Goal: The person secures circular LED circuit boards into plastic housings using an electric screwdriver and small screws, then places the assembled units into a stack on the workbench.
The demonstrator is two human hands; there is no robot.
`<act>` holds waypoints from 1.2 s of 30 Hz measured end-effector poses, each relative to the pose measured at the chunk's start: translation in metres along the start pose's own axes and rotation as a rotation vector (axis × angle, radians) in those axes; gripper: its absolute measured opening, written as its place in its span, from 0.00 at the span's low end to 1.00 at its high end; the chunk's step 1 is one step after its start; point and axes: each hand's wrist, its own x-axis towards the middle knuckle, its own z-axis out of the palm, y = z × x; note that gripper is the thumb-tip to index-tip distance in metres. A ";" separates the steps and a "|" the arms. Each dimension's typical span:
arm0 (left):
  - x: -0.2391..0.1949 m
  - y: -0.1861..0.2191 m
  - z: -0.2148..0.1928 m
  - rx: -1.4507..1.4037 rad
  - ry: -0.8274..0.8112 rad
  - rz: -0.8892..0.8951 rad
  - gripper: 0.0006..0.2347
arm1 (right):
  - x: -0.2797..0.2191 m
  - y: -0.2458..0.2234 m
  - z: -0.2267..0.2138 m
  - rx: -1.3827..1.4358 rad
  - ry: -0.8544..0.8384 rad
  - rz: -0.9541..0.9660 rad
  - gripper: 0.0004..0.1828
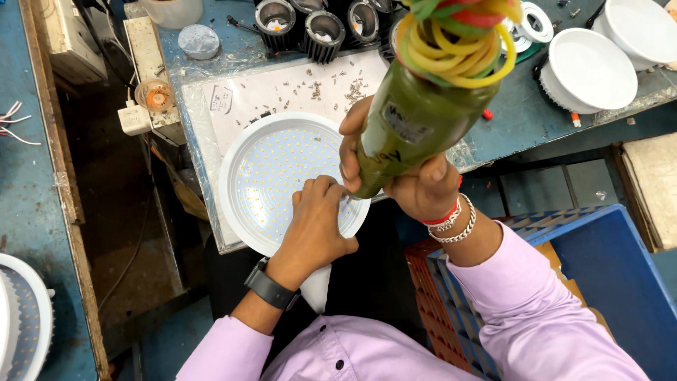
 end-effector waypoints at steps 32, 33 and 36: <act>-0.005 -0.007 -0.004 0.240 0.014 0.085 0.32 | 0.013 -0.003 0.005 -0.151 0.025 -0.098 0.56; -0.006 -0.007 -0.004 0.211 0.025 0.083 0.32 | 0.013 -0.005 0.003 -0.150 0.021 -0.093 0.56; -0.002 -0.008 0.000 0.140 0.122 0.098 0.17 | 0.012 -0.008 0.000 -0.153 0.027 -0.074 0.55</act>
